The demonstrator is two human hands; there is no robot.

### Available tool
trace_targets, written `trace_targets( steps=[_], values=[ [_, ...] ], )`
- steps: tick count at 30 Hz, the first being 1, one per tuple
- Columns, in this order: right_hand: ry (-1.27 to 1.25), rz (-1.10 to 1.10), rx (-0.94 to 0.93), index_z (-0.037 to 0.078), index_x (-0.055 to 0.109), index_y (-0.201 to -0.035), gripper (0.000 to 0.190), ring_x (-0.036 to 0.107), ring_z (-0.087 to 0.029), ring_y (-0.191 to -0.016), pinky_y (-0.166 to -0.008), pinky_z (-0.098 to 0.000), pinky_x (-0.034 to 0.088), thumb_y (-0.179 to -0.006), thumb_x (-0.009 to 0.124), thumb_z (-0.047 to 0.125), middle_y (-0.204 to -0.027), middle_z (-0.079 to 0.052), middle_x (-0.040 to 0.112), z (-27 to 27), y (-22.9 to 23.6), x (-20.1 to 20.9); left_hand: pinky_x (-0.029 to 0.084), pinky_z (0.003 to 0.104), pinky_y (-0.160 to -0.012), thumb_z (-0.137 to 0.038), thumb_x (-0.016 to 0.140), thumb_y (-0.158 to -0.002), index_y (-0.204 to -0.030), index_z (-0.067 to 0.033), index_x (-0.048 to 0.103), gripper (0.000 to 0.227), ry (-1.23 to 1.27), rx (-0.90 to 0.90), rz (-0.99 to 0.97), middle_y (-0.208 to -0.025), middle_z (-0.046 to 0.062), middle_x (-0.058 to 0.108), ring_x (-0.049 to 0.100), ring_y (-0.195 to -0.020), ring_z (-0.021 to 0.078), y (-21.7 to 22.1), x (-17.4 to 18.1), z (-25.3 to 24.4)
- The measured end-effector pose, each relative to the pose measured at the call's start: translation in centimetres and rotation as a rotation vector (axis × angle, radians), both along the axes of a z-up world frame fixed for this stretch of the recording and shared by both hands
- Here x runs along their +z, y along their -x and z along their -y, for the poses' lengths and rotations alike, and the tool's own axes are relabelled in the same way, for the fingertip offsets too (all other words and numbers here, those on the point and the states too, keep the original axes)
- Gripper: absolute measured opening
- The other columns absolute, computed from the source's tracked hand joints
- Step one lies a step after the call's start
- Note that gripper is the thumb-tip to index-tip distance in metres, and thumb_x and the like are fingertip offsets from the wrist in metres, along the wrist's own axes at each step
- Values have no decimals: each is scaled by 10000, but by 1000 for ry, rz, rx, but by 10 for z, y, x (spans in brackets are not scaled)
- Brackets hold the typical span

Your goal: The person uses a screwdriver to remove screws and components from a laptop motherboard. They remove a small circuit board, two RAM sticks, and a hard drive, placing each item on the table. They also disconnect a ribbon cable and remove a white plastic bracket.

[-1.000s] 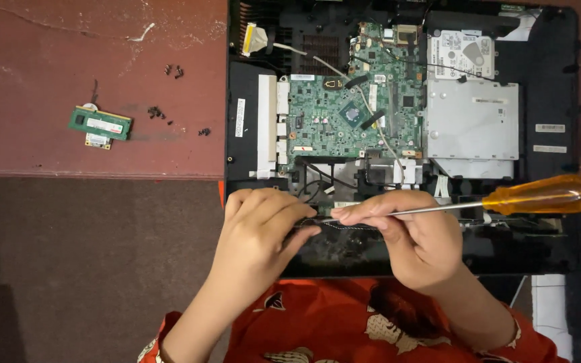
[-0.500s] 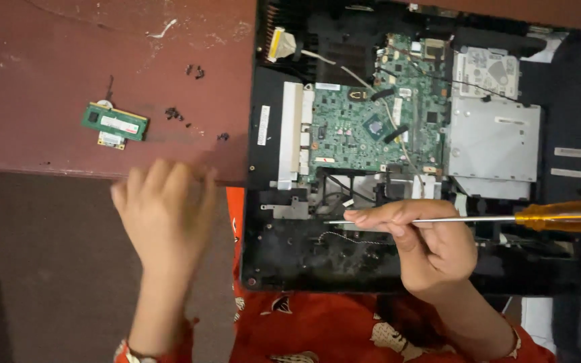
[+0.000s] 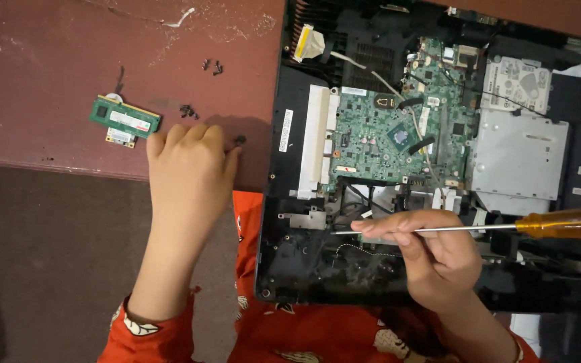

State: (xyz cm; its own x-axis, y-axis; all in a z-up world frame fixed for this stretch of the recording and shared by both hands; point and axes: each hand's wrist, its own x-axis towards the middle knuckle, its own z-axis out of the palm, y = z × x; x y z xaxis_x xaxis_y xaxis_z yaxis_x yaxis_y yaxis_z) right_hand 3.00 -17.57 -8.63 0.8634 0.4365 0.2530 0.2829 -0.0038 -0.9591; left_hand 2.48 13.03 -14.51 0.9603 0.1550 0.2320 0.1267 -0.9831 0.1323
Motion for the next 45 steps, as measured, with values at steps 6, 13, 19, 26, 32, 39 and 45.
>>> trace_targets(
  steps=[6,13,19,26,32,39,45],
  values=[
    [1,-105,7,-63,556,-1079,122,810,-404,-968,-879,-499,762,-1043,490,33,-967,-239,731,3,-1,1,395,444,-816,-231,818,-869,-765,-109,561,303,34,-35,-48,-793,32,639,606,-880,311,-2,1,-3],
    [-5,-66,27,-91,568,-1075,150,817,-392,-940,-857,-485,773,-1039,485,28,-948,-248,737,4,-4,2,367,437,-786,-193,784,-951,-693,-94,512,388,27,2,35,-716,38,563,561,-806,309,0,-1,3],
    [34,9,39,-115,569,-1054,152,820,-381,-928,-867,-463,770,-1030,457,-14,-939,-251,727,5,-4,5,354,430,-805,-176,778,-969,-679,-105,499,409,11,14,30,-719,18,551,548,-811,299,7,5,5],
    [48,-15,12,-120,615,-1010,221,823,-386,-920,-842,-448,770,-1031,468,44,-928,-248,732,3,-4,16,366,430,-848,-149,711,-969,-818,-126,616,180,-50,43,26,-875,-4,641,565,-860,294,15,8,4],
    [67,65,-219,-42,519,-1067,110,815,-380,-879,-839,-503,775,-1038,503,63,-915,-235,721,22,3,24,371,435,-792,-161,708,-988,-998,-153,748,43,-9,29,136,-1017,20,730,612,-916,303,16,36,25],
    [52,228,-181,-23,479,-1184,131,774,-418,-1017,-999,-590,737,-1104,421,63,-1060,-288,686,70,-4,8,598,444,-683,12,738,-873,-946,17,710,78,496,-569,161,-858,151,742,707,-760,315,11,70,105],
    [-108,252,-231,1,558,-1096,165,761,-408,-1023,-1010,-598,721,-1111,436,110,-1053,-277,687,106,-2,-8,446,398,-815,-123,746,-856,-1062,-47,660,236,92,-725,37,-994,100,617,579,-932,309,17,38,156]
  ],
)
